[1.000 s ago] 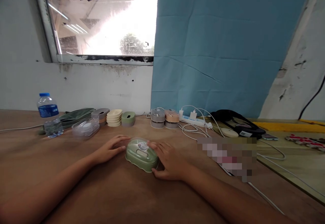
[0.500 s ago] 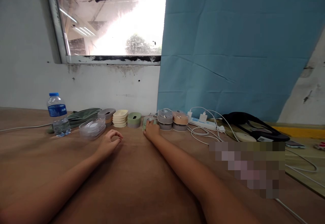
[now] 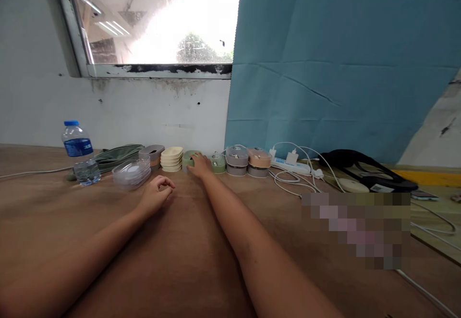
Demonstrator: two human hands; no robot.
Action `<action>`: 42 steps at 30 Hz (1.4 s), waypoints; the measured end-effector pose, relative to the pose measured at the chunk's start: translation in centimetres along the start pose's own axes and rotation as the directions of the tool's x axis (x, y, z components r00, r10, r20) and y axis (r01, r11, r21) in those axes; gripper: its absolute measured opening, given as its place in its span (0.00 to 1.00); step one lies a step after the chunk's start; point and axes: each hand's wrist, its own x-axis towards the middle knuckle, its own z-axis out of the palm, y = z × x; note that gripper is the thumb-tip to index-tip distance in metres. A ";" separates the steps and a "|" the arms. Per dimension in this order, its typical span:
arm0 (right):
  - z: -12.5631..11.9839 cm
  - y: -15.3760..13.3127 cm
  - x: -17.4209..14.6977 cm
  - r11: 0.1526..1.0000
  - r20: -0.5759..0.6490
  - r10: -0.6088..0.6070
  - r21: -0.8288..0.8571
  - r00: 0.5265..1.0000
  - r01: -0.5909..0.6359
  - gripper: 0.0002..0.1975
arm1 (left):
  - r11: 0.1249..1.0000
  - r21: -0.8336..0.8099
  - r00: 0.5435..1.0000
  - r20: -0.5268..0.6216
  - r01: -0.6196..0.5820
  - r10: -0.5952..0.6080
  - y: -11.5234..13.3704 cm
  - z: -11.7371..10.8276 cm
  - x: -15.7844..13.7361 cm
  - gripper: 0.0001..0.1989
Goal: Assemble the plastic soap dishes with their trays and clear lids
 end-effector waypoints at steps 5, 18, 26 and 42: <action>0.2 -0.1 1.1 0.988 0.027 -0.007 0.152 1.000 0.002 0.13 | 0.999 0.021 0.999 -0.015 -0.030 0.030 -0.3 0.2 0.1 0.07; -8.7 5.0 -11.6 0.900 0.002 -0.211 0.391 0.977 0.194 0.09 | 0.913 0.393 0.990 -0.029 -0.112 0.134 -1.6 0.3 5.2 0.15; -14.2 10.2 -24.9 0.909 0.279 -0.265 0.393 0.923 0.142 0.11 | 0.829 0.559 0.999 -0.039 0.027 -0.006 -2.4 2.4 11.7 0.18; -12.3 10.3 -25.1 0.941 0.259 -0.062 0.338 0.964 -0.031 0.24 | 0.901 0.415 0.989 -0.012 -0.127 0.145 -1.5 2.3 10.8 0.14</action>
